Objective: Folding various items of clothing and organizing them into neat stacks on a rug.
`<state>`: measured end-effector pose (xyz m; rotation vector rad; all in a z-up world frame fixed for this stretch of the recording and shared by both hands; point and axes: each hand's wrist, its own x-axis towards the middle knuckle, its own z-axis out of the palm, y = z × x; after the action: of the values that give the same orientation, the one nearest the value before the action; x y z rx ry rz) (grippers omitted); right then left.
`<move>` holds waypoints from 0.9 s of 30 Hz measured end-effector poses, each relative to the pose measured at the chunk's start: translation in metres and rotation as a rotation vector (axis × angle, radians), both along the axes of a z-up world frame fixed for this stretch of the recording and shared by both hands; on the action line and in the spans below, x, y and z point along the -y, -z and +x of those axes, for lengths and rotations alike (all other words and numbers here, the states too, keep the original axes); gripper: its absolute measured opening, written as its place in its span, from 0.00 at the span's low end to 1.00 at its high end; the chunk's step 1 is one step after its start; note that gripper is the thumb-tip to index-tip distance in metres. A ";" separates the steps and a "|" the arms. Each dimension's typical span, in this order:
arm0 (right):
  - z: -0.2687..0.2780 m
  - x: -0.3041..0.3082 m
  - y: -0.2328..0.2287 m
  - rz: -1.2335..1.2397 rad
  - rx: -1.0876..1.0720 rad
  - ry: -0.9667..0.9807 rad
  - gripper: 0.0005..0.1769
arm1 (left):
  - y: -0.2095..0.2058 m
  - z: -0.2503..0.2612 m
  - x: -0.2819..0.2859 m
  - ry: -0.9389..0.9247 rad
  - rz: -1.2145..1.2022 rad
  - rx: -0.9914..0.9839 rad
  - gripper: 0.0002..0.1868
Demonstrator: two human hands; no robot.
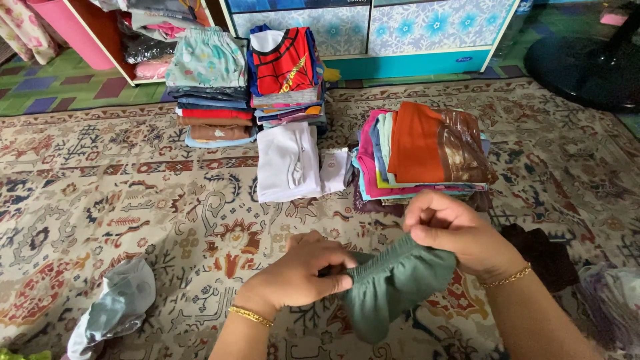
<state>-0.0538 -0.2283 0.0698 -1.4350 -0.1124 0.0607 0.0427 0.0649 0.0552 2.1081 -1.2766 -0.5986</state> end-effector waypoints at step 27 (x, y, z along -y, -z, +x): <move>0.007 -0.026 0.028 -1.910 -0.475 -0.441 0.11 | 0.057 0.000 -0.005 -0.089 0.395 -0.115 0.32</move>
<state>-0.0463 -0.2026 0.0421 -3.1943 0.0782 1.1116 0.0429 0.0702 -0.0022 2.3899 -1.0596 -0.9828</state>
